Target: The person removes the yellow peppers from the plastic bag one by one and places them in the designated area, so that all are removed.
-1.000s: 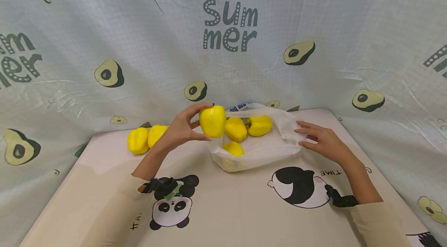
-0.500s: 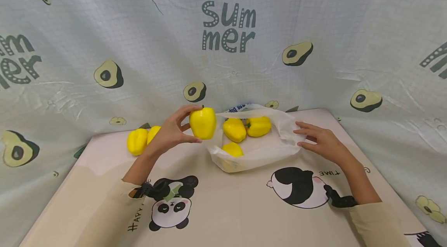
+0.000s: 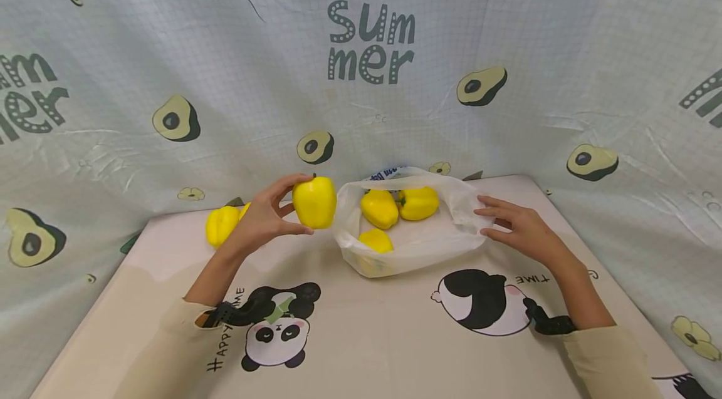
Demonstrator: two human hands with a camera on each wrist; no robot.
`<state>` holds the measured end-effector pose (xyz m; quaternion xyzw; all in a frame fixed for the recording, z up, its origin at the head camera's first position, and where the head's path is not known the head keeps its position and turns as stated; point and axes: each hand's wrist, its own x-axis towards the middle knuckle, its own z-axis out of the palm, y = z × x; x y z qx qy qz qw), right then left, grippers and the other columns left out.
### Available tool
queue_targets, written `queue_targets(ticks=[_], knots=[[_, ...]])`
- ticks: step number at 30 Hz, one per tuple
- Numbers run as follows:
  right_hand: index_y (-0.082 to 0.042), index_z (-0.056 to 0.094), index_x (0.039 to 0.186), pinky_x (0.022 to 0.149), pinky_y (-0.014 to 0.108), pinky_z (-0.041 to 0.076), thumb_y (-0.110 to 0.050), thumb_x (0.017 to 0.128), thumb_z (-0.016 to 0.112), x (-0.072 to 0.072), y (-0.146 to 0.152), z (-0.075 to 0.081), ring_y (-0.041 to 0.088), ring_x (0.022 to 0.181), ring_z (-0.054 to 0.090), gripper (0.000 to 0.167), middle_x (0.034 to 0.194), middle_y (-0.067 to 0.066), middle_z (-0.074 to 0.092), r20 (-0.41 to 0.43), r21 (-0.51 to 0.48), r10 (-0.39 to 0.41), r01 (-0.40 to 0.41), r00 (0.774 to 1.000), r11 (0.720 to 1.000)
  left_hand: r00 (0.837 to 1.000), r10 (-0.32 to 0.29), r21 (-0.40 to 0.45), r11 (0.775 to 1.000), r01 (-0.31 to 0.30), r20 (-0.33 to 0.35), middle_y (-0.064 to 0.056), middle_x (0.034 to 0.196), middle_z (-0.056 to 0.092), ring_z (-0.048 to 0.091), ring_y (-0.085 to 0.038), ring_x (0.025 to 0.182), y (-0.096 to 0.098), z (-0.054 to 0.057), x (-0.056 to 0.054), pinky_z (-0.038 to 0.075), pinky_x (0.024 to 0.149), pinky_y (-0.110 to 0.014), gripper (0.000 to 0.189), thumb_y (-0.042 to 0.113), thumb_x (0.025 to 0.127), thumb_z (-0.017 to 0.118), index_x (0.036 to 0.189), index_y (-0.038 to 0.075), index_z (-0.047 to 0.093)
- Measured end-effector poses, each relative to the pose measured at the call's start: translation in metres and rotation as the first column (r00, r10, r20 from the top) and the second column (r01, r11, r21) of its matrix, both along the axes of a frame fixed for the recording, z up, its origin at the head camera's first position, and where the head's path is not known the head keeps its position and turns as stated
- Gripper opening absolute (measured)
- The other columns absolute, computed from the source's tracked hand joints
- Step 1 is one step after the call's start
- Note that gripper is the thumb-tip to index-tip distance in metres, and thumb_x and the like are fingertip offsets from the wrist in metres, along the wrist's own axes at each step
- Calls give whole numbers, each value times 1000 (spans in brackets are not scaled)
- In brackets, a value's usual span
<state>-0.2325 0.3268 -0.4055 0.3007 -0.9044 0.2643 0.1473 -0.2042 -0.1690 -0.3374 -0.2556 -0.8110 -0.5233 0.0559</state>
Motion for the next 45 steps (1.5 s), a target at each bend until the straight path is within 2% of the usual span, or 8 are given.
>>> queue_targets(ticks=[2,6,8,15,25,34,41,45], knots=[[-6,72,124,90,4,45,-11,82,84,0,-1,0,-10,121,50,45,141,22,59,-3,-1,-2,2,1000,1000,1000,15,-7,1000,-15,-3,2,147,49,47,-22,136,-4,1,1,45,111,-44,86,0,70,92,144,19,53],[-6,72,125,90,12,50,-11,83,84,0,-2,0,-24,117,38,45,142,21,58,6,0,-14,14,1000,1000,1000,29,-13,1000,-29,0,0,148,48,47,-24,136,-10,0,3,44,111,-46,86,1,71,92,145,18,53],[-5,71,126,91,9,48,-11,83,83,1,-1,-1,-27,116,33,45,142,21,58,20,-5,-22,22,1000,1000,999,33,-19,999,-33,5,-1,149,47,46,-25,137,-12,-1,3,44,111,-47,85,3,72,92,145,17,52],[-2,71,126,89,-3,35,-9,84,82,4,0,-1,-30,117,28,44,142,24,57,28,-25,-8,9,1000,1000,998,48,-18,999,-48,29,-1,151,45,43,-26,140,-20,-7,4,43,112,-48,85,3,74,91,147,18,50],[-3,71,125,90,0,40,-6,82,83,2,0,-3,-29,118,32,45,140,25,58,8,-28,6,-5,1000,1000,995,77,-22,997,-76,62,-3,154,42,40,-28,143,-31,-14,4,40,114,-50,88,2,75,89,150,17,47],[-5,71,126,89,1,42,-11,81,85,1,0,-1,-5,121,53,47,141,22,58,2,10,-13,13,1000,1000,989,109,-35,994,-105,103,-5,157,40,38,-31,146,-39,-21,4,38,116,-51,89,3,77,88,153,17,43],[-5,71,127,89,6,47,-11,82,84,1,-1,-1,33,115,63,47,142,22,58,15,30,-34,33,999,999,984,112,-37,994,-108,140,-8,157,39,37,-34,146,-43,-28,3,37,117,-52,89,3,77,88,152,13,41],[-5,71,127,90,11,49,-13,83,84,1,0,-2,25,120,61,47,143,21,57,25,27,-38,37,999,999,982,117,-52,993,-110,150,-9,157,38,36,-35,147,-45,-32,1,36,117,-53,87,3,78,87,152,13,42]])
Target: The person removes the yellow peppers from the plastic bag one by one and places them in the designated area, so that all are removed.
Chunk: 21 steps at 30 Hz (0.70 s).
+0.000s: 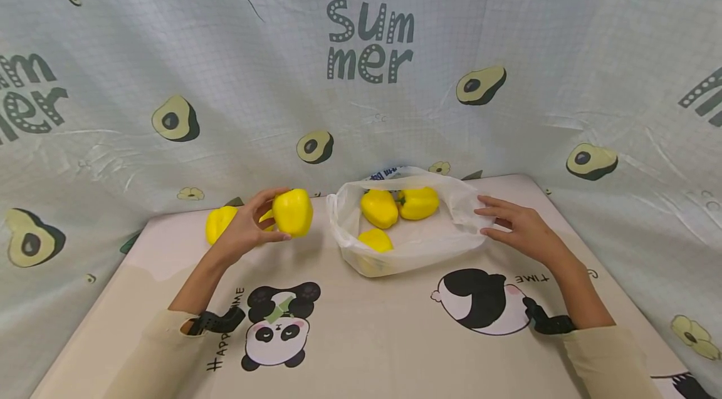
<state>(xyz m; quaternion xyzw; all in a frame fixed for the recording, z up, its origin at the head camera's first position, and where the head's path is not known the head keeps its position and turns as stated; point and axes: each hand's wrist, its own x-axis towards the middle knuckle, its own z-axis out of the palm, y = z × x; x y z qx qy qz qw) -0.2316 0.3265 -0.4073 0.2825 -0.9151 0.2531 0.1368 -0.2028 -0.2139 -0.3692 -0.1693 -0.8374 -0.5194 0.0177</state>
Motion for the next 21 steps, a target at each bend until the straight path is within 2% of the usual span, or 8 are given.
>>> queue_targets(ticks=[1,2,3,7,8,9,17,21], knots=[[-5,71,127,91,10,48,-12,83,83,0,0,0,14,122,60,47,143,22,57,4,-7,1,-1,1000,1000,1000,0,-1,1000,0,3,-9,157,38,36,-35,147,0,0,0,36,117,-53,87,3,78,87,152,14,42],[-5,71,127,91,8,47,-12,83,83,0,0,0,10,122,59,46,143,22,57,4,-11,3,-3,1000,1000,1000,-2,-1,1000,2,5,-9,158,38,35,-36,147,-1,-1,-1,35,117,-54,87,3,78,87,152,14,42],[-4,71,127,91,5,45,-11,83,83,0,0,0,-1,122,55,46,143,22,57,6,-19,7,-7,1000,1000,1000,-3,0,1000,3,7,-9,158,38,35,-36,147,-1,-2,-2,35,117,-54,87,3,78,87,152,14,42],[-2,70,127,89,-3,37,-8,83,82,-1,1,0,-29,116,34,45,142,24,57,14,-51,24,-23,1000,998,1000,-5,1,1000,5,15,-9,157,38,36,-36,146,-3,-4,-4,35,117,-55,87,4,78,88,152,14,43],[-2,70,127,89,-3,37,-8,84,82,-1,1,1,-29,115,34,45,142,24,57,15,-54,26,-26,1000,998,1000,-6,0,1000,6,17,-9,157,38,36,-36,146,-4,-5,-5,35,117,-55,87,4,78,88,152,14,42],[-2,70,127,89,-3,36,-7,84,82,-1,0,1,-32,113,28,45,142,24,56,18,-58,28,-27,999,998,1000,-5,-1,1000,5,20,-8,157,38,36,-36,146,-4,-5,-6,35,117,-55,87,5,78,88,152,15,42],[-1,70,126,89,-3,36,-6,83,82,-2,1,1,-32,115,27,45,142,25,56,22,-62,36,-34,999,997,999,-12,-11,1000,12,36,-10,158,37,35,-37,146,-10,-9,-13,34,117,-54,87,6,79,87,153,13,41],[-3,70,126,89,-3,36,-8,84,82,-3,1,2,-31,114,31,44,142,24,56,23,-62,30,-28,999,998,999,-11,-44,999,12,36,-9,157,39,38,-38,143,-13,-9,-16,37,116,-54,86,8,79,88,152,15,43]])
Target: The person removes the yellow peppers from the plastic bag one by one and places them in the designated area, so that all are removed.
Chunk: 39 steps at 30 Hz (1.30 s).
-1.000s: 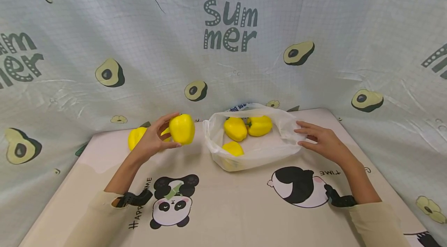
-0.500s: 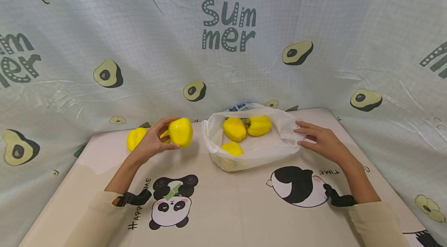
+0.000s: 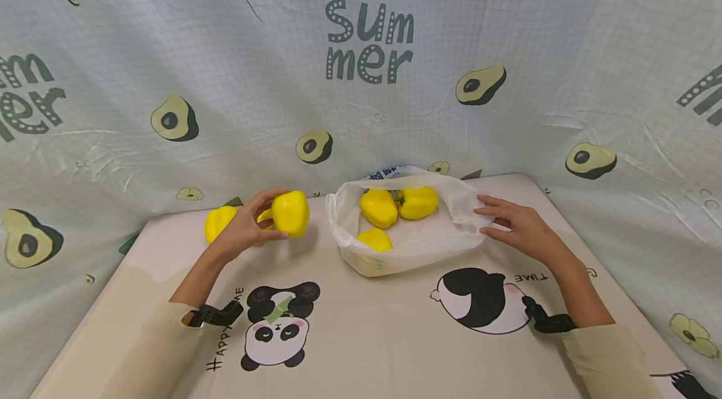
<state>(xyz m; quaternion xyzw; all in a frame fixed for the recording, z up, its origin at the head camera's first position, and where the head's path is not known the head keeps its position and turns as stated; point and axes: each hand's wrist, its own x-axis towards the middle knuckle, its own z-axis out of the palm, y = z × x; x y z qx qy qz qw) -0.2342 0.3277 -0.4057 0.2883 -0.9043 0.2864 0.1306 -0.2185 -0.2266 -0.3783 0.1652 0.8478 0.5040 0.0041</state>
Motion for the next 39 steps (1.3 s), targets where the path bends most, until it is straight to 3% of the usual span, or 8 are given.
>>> queue_targets(ticks=[4,7,11,16,23,35,39], knots=[[-5,71,127,90,4,44,-10,84,82,1,0,1,-18,115,48,44,142,22,57,-6,25,-22,22,1000,999,1000,-5,-42,999,5,-4,-9,156,41,40,-38,141,0,-1,-3,39,114,-55,87,10,78,89,152,16,43],[-5,71,126,90,21,54,-10,84,83,2,0,2,11,115,64,44,142,22,58,-9,44,-27,27,1000,999,1000,-23,-66,998,22,-10,-11,157,40,40,-39,141,0,-2,-6,41,113,-56,89,8,78,88,154,12,41],[-4,71,126,88,34,55,-10,83,83,1,-1,1,39,114,63,45,142,23,58,-18,60,-19,20,1000,998,998,-50,-126,991,46,-29,-14,156,40,41,-39,139,-2,-3,-11,43,110,-55,91,8,77,89,154,10,41],[-4,72,125,88,29,54,-10,82,84,0,-2,0,41,115,62,45,141,22,58,-24,64,-26,28,999,998,995,-84,-210,975,71,-57,-14,153,46,45,-38,137,-5,-1,-15,43,111,-54,88,9,75,91,151,11,47],[-3,71,125,87,46,55,-9,83,83,1,-4,0,44,116,62,44,141,24,57,-12,62,-29,30,999,998,993,-98,-238,968,78,-73,-16,149,49,47,-40,134,-9,0,-23,38,114,-59,86,6,70,93,145,8,51],[-3,72,124,88,41,54,-9,83,84,2,-4,-1,42,117,62,44,141,23,58,-14,54,-34,35,999,998,999,-28,-263,965,21,-21,-14,145,53,50,-36,132,-11,5,-29,39,116,-51,85,1,68,93,143,7,53],[-4,72,124,88,34,54,-9,82,84,1,-3,-1,42,117,61,44,141,23,58,-17,62,-38,39,999,997,999,-33,-271,962,22,-34,-16,144,54,51,-37,131,-10,5,-31,39,115,-53,85,2,68,93,143,6,52]])
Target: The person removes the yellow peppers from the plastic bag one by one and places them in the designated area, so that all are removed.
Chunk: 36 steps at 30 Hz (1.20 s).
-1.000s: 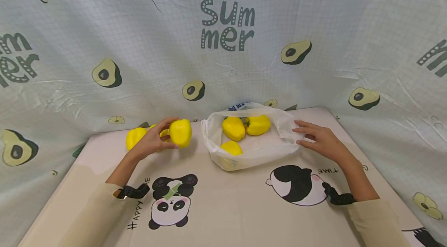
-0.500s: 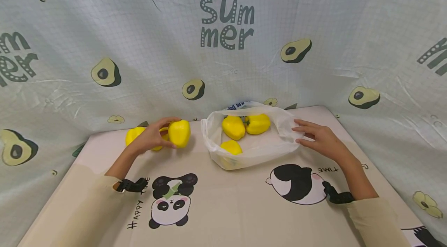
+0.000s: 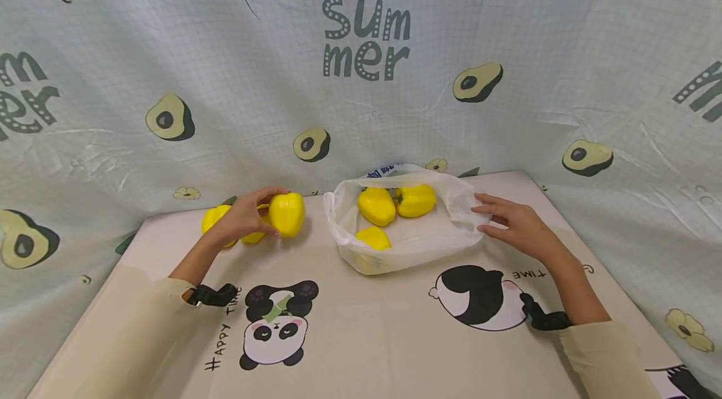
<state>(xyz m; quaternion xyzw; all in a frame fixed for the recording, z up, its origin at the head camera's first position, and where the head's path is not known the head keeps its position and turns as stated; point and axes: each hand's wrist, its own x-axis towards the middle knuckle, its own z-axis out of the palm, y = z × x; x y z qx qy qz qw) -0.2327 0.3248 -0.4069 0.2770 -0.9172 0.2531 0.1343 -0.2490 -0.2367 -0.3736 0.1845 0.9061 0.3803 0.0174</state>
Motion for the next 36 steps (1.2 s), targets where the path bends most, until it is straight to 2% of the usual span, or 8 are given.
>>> queue_targets(ticks=[5,12,15,25,31,33,36], knots=[[-4,72,124,90,9,48,-9,82,84,0,1,1,41,114,62,44,140,22,59,-22,1,8,-8,1000,1000,999,-13,-27,1000,12,-38,-18,142,56,53,-38,128,3,0,-2,41,113,-53,87,3,66,95,141,3,53],[-4,73,123,88,7,48,-8,81,84,0,2,1,40,111,64,44,140,23,59,-31,-1,15,-15,999,1000,999,-13,-45,999,11,-42,-18,141,56,54,-38,127,5,1,-4,43,113,-52,87,1,64,95,141,2,53],[-4,73,123,88,-2,39,-7,81,84,0,2,1,40,112,63,43,140,23,59,-27,-12,20,-20,999,1000,999,-12,-43,999,11,-33,-19,141,56,54,-39,128,6,2,-4,43,113,-53,88,0,64,95,141,2,52],[-4,73,123,89,0,40,-8,81,85,0,2,0,35,114,62,44,140,22,59,-22,-17,21,-22,1000,1000,1000,-12,-53,999,10,-24,-19,141,56,54,-39,128,9,3,-5,43,113,-52,89,0,62,96,140,1,53],[-5,73,123,91,8,46,-8,81,84,1,2,0,27,117,62,44,140,22,59,-27,-19,24,-24,999,1000,1000,-3,-54,999,2,-6,-20,142,55,52,-39,130,10,5,-6,40,114,-51,89,0,65,94,143,0,50],[-4,73,123,91,12,48,-7,81,84,2,2,1,22,118,62,43,140,22,59,-26,-18,25,-26,999,1000,1000,8,-53,999,-7,18,-19,144,54,51,-38,130,10,7,-5,39,115,-51,89,0,67,93,144,2,50],[-5,73,124,91,11,49,-9,82,83,2,2,2,3,118,59,43,140,21,59,-16,-25,26,-26,1000,999,999,11,-61,998,-7,53,-17,146,53,50,-38,132,9,8,-5,39,116,-52,87,-1,69,92,145,5,50]])
